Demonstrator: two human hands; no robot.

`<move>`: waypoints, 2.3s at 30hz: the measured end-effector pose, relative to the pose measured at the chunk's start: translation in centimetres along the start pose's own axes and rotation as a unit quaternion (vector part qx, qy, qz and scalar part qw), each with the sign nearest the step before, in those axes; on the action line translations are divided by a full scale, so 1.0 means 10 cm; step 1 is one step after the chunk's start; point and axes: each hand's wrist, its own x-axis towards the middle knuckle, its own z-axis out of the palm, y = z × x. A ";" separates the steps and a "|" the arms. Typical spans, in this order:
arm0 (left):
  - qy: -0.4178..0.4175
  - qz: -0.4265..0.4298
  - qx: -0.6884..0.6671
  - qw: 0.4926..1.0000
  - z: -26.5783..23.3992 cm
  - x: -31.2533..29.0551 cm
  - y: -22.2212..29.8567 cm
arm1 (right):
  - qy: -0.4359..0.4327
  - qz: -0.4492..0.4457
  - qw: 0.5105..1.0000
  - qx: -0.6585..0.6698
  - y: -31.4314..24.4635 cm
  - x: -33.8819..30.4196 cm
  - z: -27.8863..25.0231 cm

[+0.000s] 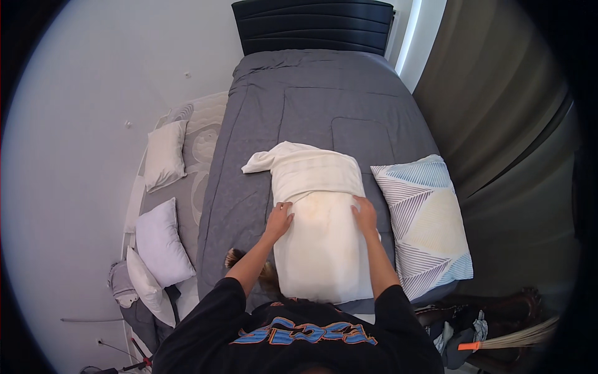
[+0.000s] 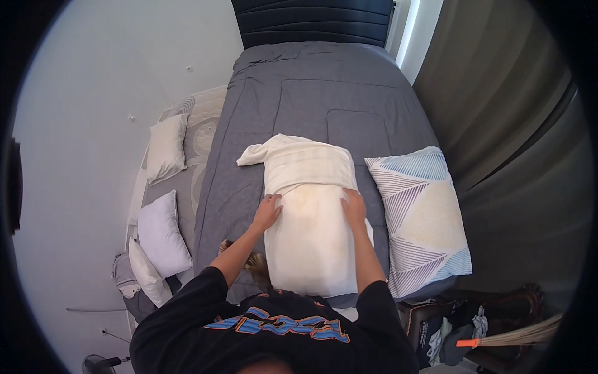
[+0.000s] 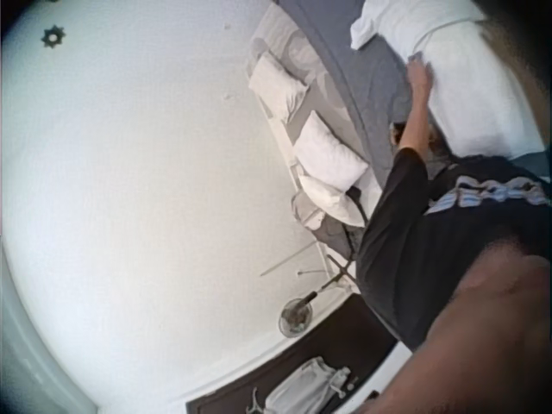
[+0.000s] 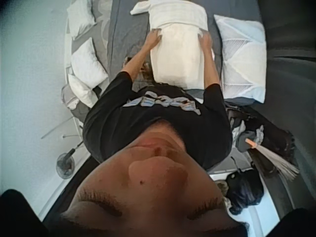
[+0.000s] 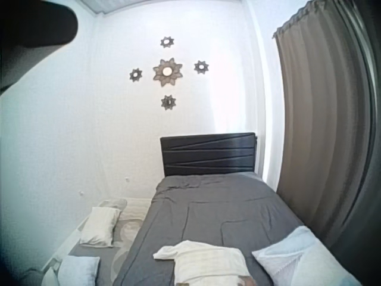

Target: The person puts a white pillowcase onto a pillow on a bed. They struggle to fit the pillow inside the case, repeatedly adjusting the fabric and the pillow. A small cat is present on the bed and interacts with the person's hands and the pillow during the process.

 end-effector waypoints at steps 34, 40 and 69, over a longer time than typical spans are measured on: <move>-0.060 0.027 0.129 0.989 0.00 -0.31 0.57 | -0.022 0.015 0.998 0.052 0.86 -0.73 -0.32; -0.130 0.100 0.062 0.984 -0.22 -0.90 0.73 | -0.038 0.040 0.987 0.148 0.72 -1.03 -0.45; 0.087 -0.114 -0.263 0.954 -0.55 -0.12 0.80 | 0.035 0.148 0.950 0.272 -0.07 -0.80 -0.45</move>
